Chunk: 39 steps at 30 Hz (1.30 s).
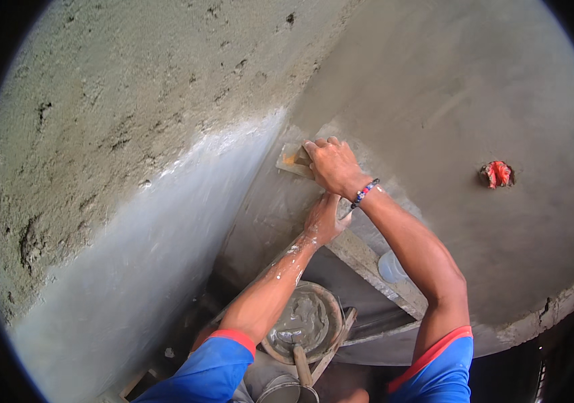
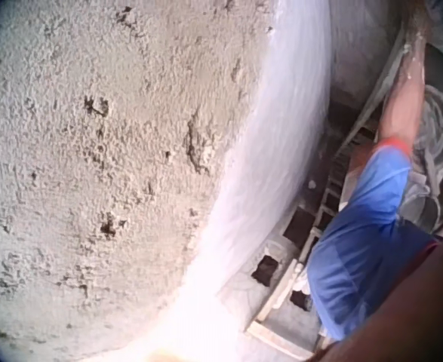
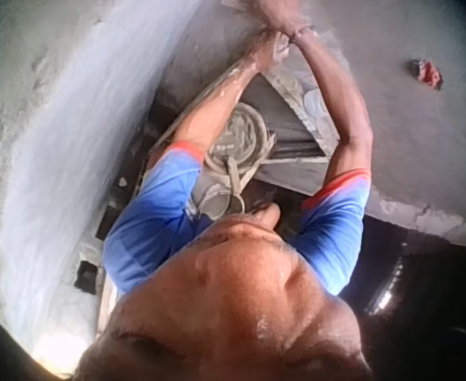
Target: The person applies mortar to a concrete wall using a wooden float, repeatedly scooping material from a bucket and smoothing it across the surface.
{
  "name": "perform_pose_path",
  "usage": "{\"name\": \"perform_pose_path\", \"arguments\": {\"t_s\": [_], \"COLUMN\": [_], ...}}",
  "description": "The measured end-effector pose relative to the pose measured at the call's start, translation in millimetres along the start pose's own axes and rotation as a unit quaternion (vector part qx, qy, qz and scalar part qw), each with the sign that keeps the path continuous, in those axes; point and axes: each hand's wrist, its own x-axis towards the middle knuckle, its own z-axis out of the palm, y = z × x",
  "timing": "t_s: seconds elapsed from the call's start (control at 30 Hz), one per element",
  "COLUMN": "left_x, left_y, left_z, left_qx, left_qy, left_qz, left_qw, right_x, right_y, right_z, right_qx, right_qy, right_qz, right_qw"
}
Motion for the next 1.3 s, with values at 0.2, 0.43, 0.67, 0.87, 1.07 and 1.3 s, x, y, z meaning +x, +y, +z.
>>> {"name": "perform_pose_path", "arguments": {"t_s": [0.2,0.43,0.67,0.87,1.07,1.3], "left_x": [2,-1,-5,-7,-5,-3], "left_y": [6,6,3,-15,8,7], "left_z": [1,-3,6,7,4,5], "left_qx": [-0.016,-0.015,0.029,0.038,-0.002,-0.003], "left_qy": [0.037,0.046,0.039,-0.044,0.066,0.089], "left_qz": [0.031,0.024,-0.017,-0.064,-0.023,0.007], "left_qw": [0.999,0.999,0.999,0.996,0.998,0.996], "right_x": [15,39,6,1,-7,27], "right_y": [71,117,10,-21,8,34], "right_z": [-164,-163,15,59,-43,-17], "right_qx": [-0.085,-0.176,-0.202,-0.077,-0.108,-0.280], "right_qy": [0.347,0.384,0.158,0.021,0.215,0.255], "right_qz": [0.003,0.046,0.011,-0.006,0.021,0.028], "right_qw": [0.934,0.905,0.967,0.997,0.970,0.925]}}
